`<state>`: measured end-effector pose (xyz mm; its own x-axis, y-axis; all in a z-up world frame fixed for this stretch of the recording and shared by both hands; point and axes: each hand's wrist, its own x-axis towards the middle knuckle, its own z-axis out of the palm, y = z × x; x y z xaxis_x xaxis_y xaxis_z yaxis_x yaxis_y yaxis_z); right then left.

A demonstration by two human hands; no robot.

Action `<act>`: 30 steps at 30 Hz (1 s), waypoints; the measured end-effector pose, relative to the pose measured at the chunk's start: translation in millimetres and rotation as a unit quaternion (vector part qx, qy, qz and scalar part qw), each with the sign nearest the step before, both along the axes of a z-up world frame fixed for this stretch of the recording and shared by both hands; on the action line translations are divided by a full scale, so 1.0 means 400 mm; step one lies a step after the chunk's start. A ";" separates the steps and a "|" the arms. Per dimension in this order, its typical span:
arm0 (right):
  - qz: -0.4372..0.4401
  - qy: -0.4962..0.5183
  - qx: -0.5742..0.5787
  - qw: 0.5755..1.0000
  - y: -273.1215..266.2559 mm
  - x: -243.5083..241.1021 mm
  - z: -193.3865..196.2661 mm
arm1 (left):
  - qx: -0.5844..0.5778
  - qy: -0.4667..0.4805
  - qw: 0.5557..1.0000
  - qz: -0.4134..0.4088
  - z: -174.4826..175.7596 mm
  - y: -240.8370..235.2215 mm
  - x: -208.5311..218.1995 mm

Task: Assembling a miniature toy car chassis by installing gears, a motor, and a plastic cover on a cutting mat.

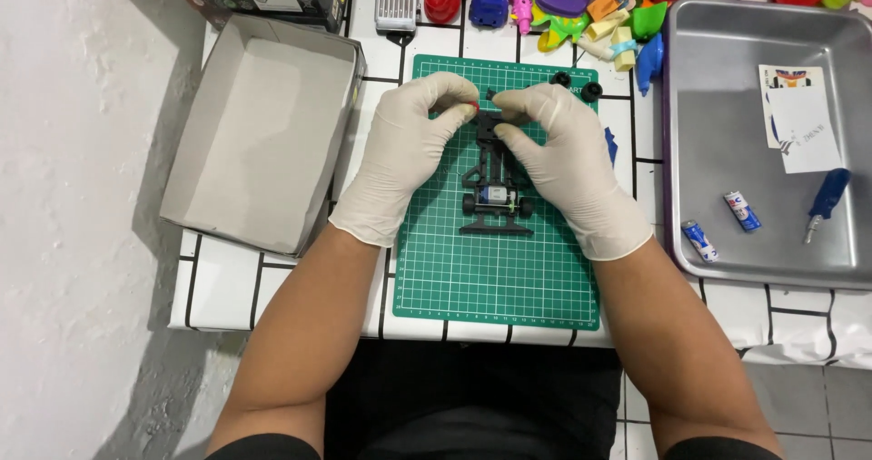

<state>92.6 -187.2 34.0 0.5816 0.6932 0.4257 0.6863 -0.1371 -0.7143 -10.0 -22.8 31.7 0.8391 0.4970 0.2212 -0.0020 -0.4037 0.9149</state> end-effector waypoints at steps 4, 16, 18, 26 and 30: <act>0.020 -0.018 0.005 1.000 0.019 -0.011 0.003 | -0.058 -0.029 0.998 -0.010 -0.028 -0.007 0.008; 0.011 -0.034 0.013 0.999 0.033 -0.009 -0.004 | -0.077 -0.062 0.995 -0.028 -0.019 0.008 0.005; 0.008 -0.062 -0.005 0.998 0.033 -0.003 -0.008 | 0.046 -0.037 0.998 -0.019 -0.013 0.029 -0.002; 0.024 -0.068 -0.106 0.992 0.035 0.009 0.039 | 0.287 0.096 0.953 0.014 -0.103 0.066 0.022; 0.041 -0.067 -0.193 0.978 0.058 0.008 0.098 | 0.301 0.115 0.946 0.023 -0.113 0.058 0.030</act>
